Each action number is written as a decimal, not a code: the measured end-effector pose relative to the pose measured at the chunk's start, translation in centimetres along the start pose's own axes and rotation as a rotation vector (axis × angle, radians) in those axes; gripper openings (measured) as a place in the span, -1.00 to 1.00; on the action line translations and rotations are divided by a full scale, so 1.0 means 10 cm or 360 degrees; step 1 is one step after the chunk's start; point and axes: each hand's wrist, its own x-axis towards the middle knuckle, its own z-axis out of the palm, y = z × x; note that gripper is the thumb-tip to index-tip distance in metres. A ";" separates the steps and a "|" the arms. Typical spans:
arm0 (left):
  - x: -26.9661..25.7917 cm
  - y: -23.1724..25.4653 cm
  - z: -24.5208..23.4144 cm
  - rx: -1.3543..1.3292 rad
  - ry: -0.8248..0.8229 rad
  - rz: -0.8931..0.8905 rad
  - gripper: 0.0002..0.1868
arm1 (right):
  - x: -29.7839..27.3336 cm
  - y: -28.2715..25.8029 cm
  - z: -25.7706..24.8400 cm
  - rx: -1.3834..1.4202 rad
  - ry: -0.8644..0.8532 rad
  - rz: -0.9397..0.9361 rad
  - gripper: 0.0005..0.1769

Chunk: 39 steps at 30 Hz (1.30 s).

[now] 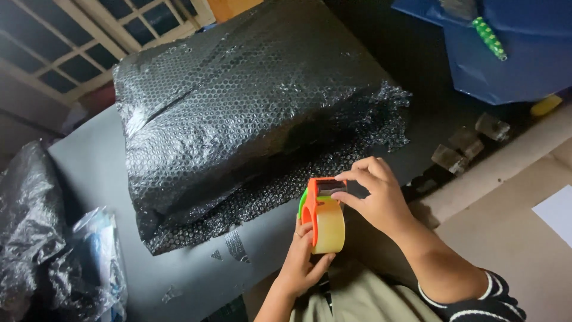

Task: Wrapping a large object in black bubble wrap and securing it with clear adhesive tape using a handheld dispenser.

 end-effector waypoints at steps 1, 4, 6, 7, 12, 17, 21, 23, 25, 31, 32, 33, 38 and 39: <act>0.01 0.00 0.01 -0.0003 0.0010 -0.0005 -0.67 | 0.01 -0.05 -0.01 0.0002 -0.0011 -0.0005 -0.62; 0.04 -0.05 0.05 0.0215 0.0103 0.0150 -0.62 | 0.03 -0.16 -0.03 0.0028 0.0060 -0.0193 -0.80; 0.03 -0.15 0.10 0.0379 0.0115 0.0193 -0.47 | 0.02 -0.23 -0.02 -0.0008 0.0069 -0.0344 -0.94; 0.01 -0.23 0.13 0.0375 0.0121 0.0189 -0.47 | -0.01 -0.26 -0.01 -0.0009 0.0062 -0.0346 -0.94; 0.05 -0.31 0.17 0.0493 0.0256 0.0391 -0.36 | -0.03 -0.42 -0.03 -0.0382 0.0028 -0.0380 -0.92; 0.14 -0.26 0.15 0.0413 0.0340 0.0495 -0.39 | -0.06 -0.45 -0.09 -0.0456 -0.0069 -0.0298 -0.83; 0.15 -0.30 0.12 0.0218 0.0399 0.0450 -0.49 | 0.04 -0.53 -0.17 -0.0166 -0.0116 -0.0268 -0.90; 0.17 -0.27 0.11 0.0235 0.0392 0.0485 -0.49 | 0.10 -0.54 -0.16 -0.0048 -0.0115 -0.0202 -0.77; 0.16 -0.26 0.10 0.0252 0.0381 0.0516 -0.49 | 0.14 -0.55 -0.15 0.0074 -0.0114 -0.0130 -0.63; 0.07 -0.49 0.15 0.0248 0.0449 0.0505 -0.50 | 0.20 -0.58 -0.21 0.0322 -0.0146 -0.0085 -0.67; 0.08 -0.48 0.15 0.0228 0.0467 0.0510 -0.49 | 0.23 -0.66 -0.28 0.0361 -0.0137 -0.0059 -0.71; 0.10 -0.47 0.14 0.0208 0.0485 0.0516 -0.47 | 0.27 -0.73 -0.35 0.0400 -0.0127 -0.0034 -0.75; 0.15 -0.44 0.12 0.0199 0.0510 0.0519 -0.43 | 0.34 -0.65 -0.42 0.0353 -0.0127 -0.0005 -0.68; 0.19 -0.41 0.09 0.0164 0.0526 0.0525 -0.40 | 0.37 -0.64 -0.42 0.0416 -0.0128 0.0071 -0.66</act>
